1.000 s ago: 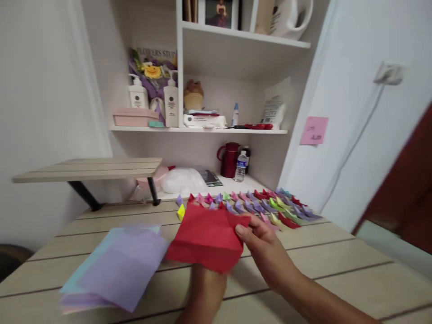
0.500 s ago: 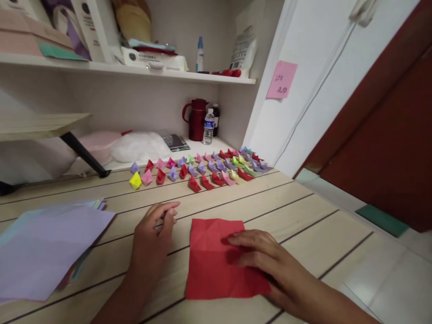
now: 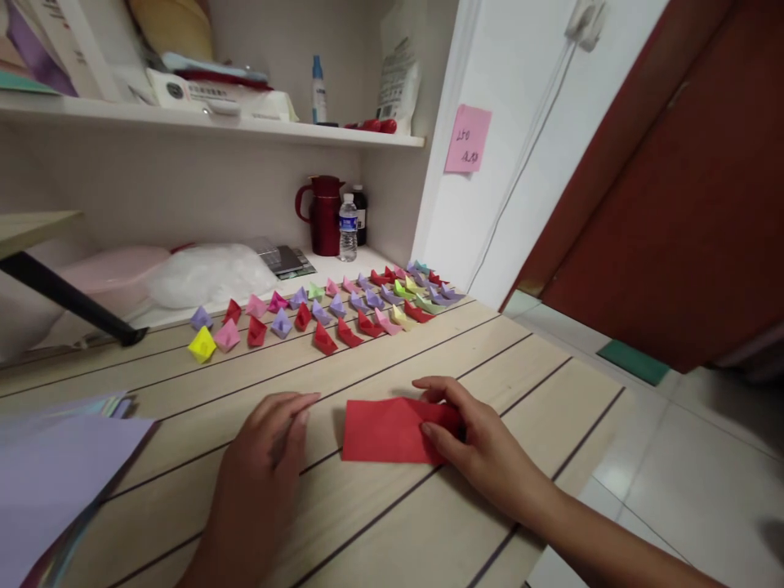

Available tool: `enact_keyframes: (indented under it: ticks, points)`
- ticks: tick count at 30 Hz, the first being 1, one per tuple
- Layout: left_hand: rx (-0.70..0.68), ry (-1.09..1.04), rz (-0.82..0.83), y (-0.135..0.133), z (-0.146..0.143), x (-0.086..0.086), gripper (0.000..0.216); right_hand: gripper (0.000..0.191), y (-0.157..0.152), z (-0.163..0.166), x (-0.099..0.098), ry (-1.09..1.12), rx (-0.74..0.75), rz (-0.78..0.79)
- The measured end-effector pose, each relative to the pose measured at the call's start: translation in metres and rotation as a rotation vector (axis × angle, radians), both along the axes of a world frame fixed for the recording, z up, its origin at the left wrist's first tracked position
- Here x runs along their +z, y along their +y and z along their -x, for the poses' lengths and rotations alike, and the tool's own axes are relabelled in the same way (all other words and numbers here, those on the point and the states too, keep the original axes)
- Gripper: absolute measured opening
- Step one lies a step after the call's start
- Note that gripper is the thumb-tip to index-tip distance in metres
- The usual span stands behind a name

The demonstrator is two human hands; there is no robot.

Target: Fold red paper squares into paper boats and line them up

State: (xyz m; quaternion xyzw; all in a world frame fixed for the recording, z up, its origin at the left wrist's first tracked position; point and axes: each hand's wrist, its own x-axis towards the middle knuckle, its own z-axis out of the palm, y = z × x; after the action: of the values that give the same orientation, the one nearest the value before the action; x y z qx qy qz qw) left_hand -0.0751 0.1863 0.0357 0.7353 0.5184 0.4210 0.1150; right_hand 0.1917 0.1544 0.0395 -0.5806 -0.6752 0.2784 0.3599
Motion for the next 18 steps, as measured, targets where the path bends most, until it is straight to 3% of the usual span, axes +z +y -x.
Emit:
enact_keyframes:
  ticks: [2,5,7,13,18]
  points:
    - [0.002,0.084,-0.232,-0.003,0.0,0.006,0.023,0.048,0.002,0.001,-0.003,-0.016,-0.022,-0.066]
    - [-0.174,0.275,-0.495,-0.012,-0.01,0.011,0.036,0.049,0.004,0.002,-0.005,-0.016,0.026,-0.153]
    - [-0.315,0.391,-0.53,-0.017,-0.021,0.009,0.045,0.05,0.005,0.003,-0.006,-0.003,0.059,-0.172]
    - [-0.331,0.792,-0.518,-0.016,-0.04,-0.014,0.061,0.042,0.004,0.003,-0.002,-0.017,0.047,-0.08]
    - [-0.342,0.849,-0.579,-0.008,-0.039,-0.019,0.058,0.052,0.002,0.001,-0.003,-0.048,0.026,-0.15]
